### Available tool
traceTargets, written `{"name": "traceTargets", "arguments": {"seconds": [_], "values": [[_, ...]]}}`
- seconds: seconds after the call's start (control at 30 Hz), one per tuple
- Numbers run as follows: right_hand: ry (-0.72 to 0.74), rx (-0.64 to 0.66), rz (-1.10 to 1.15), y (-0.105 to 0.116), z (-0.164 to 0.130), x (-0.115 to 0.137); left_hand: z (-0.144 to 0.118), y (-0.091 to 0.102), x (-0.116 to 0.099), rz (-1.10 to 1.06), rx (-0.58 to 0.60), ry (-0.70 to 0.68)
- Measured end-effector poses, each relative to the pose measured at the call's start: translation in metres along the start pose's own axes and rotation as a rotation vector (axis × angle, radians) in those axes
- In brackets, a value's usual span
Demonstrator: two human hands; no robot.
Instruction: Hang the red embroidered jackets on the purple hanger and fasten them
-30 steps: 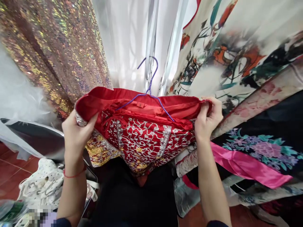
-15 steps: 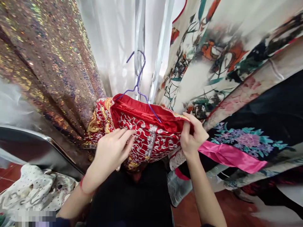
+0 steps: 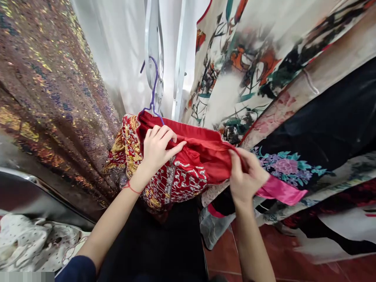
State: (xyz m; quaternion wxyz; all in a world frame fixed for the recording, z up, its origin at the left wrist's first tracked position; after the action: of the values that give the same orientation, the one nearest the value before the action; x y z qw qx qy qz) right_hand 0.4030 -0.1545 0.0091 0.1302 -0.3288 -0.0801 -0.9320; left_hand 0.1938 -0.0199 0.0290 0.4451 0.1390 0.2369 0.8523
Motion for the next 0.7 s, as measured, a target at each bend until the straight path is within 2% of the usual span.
{"name": "traceTargets", "arguments": {"seconds": [0.07,0.13,0.17,0.23,0.3,0.37,0.47,0.6,0.7], "values": [[0.053,-0.141,-0.065,0.024,0.008,0.024,0.002,-0.015,0.002,-0.012,-0.006,0.058],[0.089,-0.177,-0.149,0.038,0.007,0.046,0.002,-0.028,0.004,-0.016,-0.040,0.111],[0.093,-0.133,-0.182,0.038,0.003,0.052,0.001,-0.033,0.005,-0.024,-0.069,0.127],[0.084,0.039,-0.204,0.029,-0.015,0.051,-0.004,-0.038,0.004,-0.056,-0.134,0.121],[0.076,0.206,-0.179,0.014,-0.040,0.038,-0.014,-0.042,-0.002,-0.102,-0.188,0.068],[0.048,0.293,-0.154,0.003,-0.064,0.018,-0.029,-0.046,-0.008,-0.138,-0.217,0.019],[-0.038,0.257,-0.170,-0.003,-0.089,-0.011,-0.055,-0.061,-0.014,-0.137,-0.199,0.050],[-0.128,0.127,-0.319,0.006,-0.107,-0.038,-0.078,-0.092,-0.017,-0.059,-0.068,0.085],[-0.159,0.197,-0.456,0.011,-0.113,-0.055,-0.077,-0.110,-0.013,0.001,0.010,0.068]]}}
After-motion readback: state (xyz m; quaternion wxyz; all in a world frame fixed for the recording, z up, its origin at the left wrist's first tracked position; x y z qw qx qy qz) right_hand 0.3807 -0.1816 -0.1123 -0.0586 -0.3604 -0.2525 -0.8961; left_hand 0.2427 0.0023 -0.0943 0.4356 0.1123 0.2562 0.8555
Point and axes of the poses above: each hand's wrist, its own z-axis towards the middle knuckle, its own y-axis out of the back of the hand, x = y × z, the point moved 7 cm from there along z, towards the middle knuckle, and after that the axes turned 5 degrees about -y, right-handed, at the moved point
